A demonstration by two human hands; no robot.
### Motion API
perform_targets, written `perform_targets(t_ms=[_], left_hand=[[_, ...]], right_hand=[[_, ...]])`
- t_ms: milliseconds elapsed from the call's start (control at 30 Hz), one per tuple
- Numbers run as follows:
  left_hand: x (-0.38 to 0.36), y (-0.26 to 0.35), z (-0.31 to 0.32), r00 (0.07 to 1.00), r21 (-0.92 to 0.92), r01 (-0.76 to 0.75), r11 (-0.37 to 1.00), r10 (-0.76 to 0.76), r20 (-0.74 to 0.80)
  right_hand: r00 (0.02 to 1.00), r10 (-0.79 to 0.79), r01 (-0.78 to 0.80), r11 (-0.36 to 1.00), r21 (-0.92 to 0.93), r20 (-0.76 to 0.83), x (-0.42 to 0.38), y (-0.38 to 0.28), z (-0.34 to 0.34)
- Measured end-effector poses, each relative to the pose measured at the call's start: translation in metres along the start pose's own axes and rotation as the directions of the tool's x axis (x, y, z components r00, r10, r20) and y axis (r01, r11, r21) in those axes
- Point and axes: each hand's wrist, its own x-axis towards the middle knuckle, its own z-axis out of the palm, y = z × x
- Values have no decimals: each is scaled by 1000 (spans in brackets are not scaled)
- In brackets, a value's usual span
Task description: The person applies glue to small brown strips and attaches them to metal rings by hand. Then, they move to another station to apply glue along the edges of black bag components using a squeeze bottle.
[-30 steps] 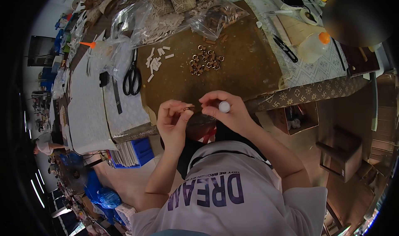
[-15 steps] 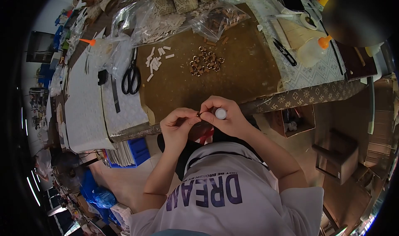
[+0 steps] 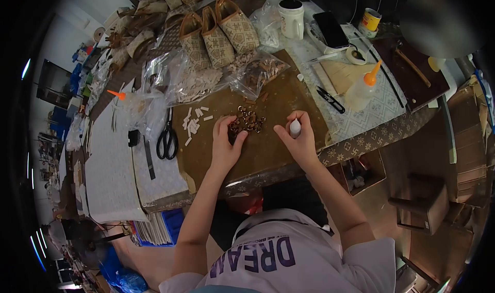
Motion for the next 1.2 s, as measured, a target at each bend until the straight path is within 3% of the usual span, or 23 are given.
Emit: perform_targets(t_ms=[133,167,233,333,567,700,733,833,867,967,1100,1200], left_hand=[[24,20,17,991,90,-124,988,119,53],[27,21,22,991,60,-122,991,117,70],[32,16,30,987,-4,-123,992,122,107],[29,4,35,984,53,-174,983,171,55],[34,26,20,990,-113,-127,985,133,52],[33,5,35,961,-9,-256,967,255,105],[32,2,35,967,-22,-229,973,231,109],[29,-2,32,977,-38,-186,982,189,102],[25,-3,28,977,-22,-190,982,191,98],[26,13,10,963,127,-269,955,263,59],[26,14,5,934,235,-358,904,345,99],[27,5,12,954,296,-299,907,276,118]], right_hand=[[999,26,-29,981,191,23,12,15,-12],[999,37,-42,986,160,30,12,13,-13],[1000,-23,24,997,-77,6,16,6,-17],[990,-140,143,913,-382,35,24,-7,-24],[988,-153,141,897,-420,7,72,2,-16],[948,-289,307,721,-621,132,94,25,-11],[951,-274,299,706,-643,141,95,28,-11],[959,-270,266,733,-626,92,93,33,-14],[981,-157,192,805,-561,112,90,28,-17],[968,-242,242,832,-500,66,77,26,-19],[900,-436,342,694,-633,8,46,11,-16],[965,-263,220,799,-559,5,17,-4,-15]])
